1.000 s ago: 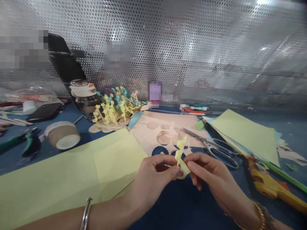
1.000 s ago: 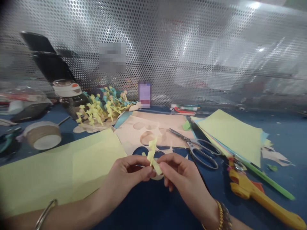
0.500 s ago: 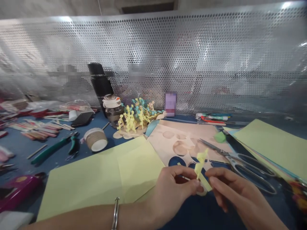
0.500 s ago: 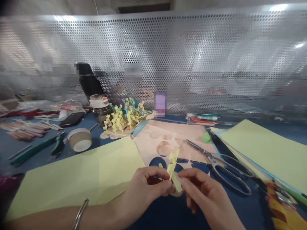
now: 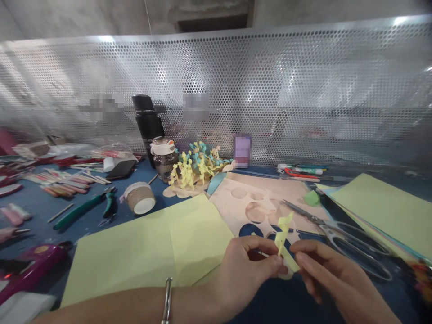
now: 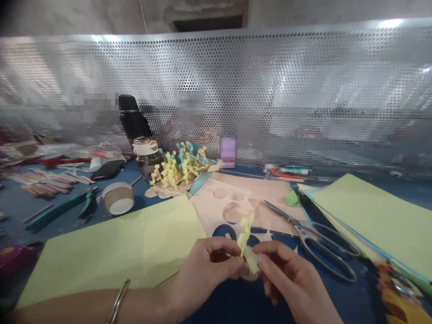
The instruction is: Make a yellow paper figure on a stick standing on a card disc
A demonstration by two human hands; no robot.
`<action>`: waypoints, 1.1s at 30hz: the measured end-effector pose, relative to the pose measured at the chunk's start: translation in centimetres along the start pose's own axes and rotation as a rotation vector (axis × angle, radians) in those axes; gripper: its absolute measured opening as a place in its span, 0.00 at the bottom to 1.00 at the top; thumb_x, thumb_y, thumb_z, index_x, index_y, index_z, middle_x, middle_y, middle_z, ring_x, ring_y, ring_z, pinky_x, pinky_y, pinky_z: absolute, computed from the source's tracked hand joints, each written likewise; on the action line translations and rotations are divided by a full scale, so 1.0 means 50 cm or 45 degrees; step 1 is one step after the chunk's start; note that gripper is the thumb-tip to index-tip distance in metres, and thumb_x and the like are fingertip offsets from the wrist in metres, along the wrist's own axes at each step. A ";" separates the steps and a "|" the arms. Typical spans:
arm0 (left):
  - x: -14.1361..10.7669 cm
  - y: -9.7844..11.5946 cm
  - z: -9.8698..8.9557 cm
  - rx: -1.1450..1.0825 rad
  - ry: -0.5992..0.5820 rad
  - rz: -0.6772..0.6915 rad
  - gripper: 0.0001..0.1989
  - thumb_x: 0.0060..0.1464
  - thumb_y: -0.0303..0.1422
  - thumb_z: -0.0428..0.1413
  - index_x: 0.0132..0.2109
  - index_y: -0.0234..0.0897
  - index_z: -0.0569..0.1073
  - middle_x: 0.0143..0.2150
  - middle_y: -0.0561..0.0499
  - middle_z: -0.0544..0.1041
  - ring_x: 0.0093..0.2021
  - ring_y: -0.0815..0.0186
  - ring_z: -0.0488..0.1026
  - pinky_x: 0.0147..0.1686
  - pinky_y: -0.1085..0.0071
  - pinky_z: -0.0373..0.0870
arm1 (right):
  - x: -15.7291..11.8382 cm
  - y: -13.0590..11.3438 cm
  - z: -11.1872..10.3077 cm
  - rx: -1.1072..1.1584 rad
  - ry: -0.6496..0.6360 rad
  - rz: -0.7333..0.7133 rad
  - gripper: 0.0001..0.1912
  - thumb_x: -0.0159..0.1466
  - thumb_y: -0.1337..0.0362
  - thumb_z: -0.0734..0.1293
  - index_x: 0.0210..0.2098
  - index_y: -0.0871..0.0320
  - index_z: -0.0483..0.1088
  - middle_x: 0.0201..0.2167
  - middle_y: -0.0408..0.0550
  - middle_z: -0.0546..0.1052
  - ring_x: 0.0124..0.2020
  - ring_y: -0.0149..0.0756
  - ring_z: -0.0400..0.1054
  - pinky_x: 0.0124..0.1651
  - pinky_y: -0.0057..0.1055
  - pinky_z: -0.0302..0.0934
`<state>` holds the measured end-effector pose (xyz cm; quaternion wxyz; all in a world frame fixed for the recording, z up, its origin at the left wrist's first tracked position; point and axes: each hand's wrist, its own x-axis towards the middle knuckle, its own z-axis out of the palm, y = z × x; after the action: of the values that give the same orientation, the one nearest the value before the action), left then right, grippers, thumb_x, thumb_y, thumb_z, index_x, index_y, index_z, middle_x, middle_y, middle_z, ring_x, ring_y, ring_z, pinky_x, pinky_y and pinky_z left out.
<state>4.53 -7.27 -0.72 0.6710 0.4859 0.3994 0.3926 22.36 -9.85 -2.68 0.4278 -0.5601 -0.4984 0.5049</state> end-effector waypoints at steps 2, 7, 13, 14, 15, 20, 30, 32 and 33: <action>0.001 -0.001 0.000 -0.008 0.001 0.008 0.04 0.44 0.29 0.61 0.29 0.31 0.75 0.24 0.52 0.75 0.27 0.69 0.75 0.31 0.75 0.71 | 0.000 0.000 0.001 -0.008 0.011 -0.002 0.21 0.59 0.47 0.66 0.43 0.56 0.69 0.16 0.39 0.68 0.19 0.31 0.61 0.21 0.26 0.57; 0.004 0.000 0.000 0.007 0.002 0.011 0.04 0.44 0.29 0.61 0.29 0.31 0.76 0.25 0.52 0.76 0.27 0.68 0.75 0.31 0.74 0.70 | 0.002 0.007 0.000 -0.020 0.022 -0.002 0.21 0.58 0.46 0.65 0.40 0.56 0.68 0.15 0.39 0.68 0.18 0.31 0.60 0.21 0.27 0.56; -0.001 -0.002 -0.003 0.030 -0.008 0.009 0.07 0.45 0.31 0.61 0.32 0.32 0.76 0.26 0.50 0.77 0.30 0.66 0.77 0.33 0.73 0.71 | 0.007 0.006 0.001 -0.020 0.012 -0.009 0.19 0.59 0.46 0.66 0.40 0.55 0.69 0.15 0.40 0.68 0.18 0.31 0.61 0.21 0.27 0.56; -0.001 -0.004 -0.004 0.023 -0.012 0.009 0.07 0.46 0.31 0.61 0.33 0.32 0.76 0.27 0.50 0.77 0.31 0.65 0.77 0.33 0.72 0.71 | 0.007 0.005 0.001 -0.023 0.014 -0.013 0.19 0.59 0.46 0.66 0.39 0.55 0.69 0.15 0.40 0.68 0.18 0.31 0.61 0.21 0.27 0.57; -0.001 -0.005 -0.005 0.021 -0.013 0.007 0.07 0.46 0.31 0.61 0.34 0.32 0.76 0.27 0.50 0.77 0.31 0.65 0.77 0.34 0.72 0.71 | 0.007 0.004 0.001 -0.025 0.013 -0.017 0.20 0.58 0.46 0.66 0.39 0.55 0.69 0.15 0.40 0.68 0.18 0.32 0.61 0.21 0.27 0.57; 0.001 -0.004 -0.005 0.046 -0.001 0.020 0.06 0.46 0.31 0.61 0.32 0.32 0.75 0.26 0.51 0.77 0.29 0.66 0.76 0.33 0.73 0.71 | 0.004 0.003 0.001 -0.016 -0.003 -0.024 0.20 0.59 0.46 0.65 0.39 0.55 0.69 0.16 0.40 0.68 0.18 0.31 0.61 0.21 0.26 0.57; 0.001 -0.001 0.000 0.015 -0.015 0.041 0.03 0.46 0.29 0.61 0.30 0.32 0.76 0.25 0.53 0.76 0.29 0.68 0.75 0.32 0.76 0.70 | -0.001 -0.013 0.012 -0.009 -0.037 -0.008 0.21 0.59 0.47 0.66 0.40 0.57 0.69 0.16 0.39 0.68 0.18 0.30 0.60 0.21 0.26 0.56; 0.002 0.000 0.000 0.028 -0.024 0.052 0.03 0.47 0.29 0.61 0.30 0.32 0.76 0.25 0.52 0.76 0.29 0.68 0.75 0.32 0.75 0.70 | -0.002 -0.019 0.014 -0.004 -0.041 -0.006 0.20 0.58 0.47 0.67 0.39 0.57 0.70 0.16 0.39 0.68 0.18 0.29 0.59 0.20 0.25 0.56; 0.004 0.000 0.000 0.037 -0.033 0.057 0.03 0.47 0.29 0.60 0.29 0.33 0.76 0.25 0.52 0.76 0.30 0.68 0.75 0.32 0.75 0.70 | -0.003 -0.022 0.015 -0.002 -0.040 -0.003 0.20 0.57 0.47 0.67 0.38 0.58 0.70 0.16 0.39 0.68 0.18 0.29 0.59 0.20 0.25 0.56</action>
<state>4.58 -7.10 -0.74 0.6600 0.5095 0.3852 0.3954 21.46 -9.85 -1.66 0.4202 -0.5518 -0.5060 0.5128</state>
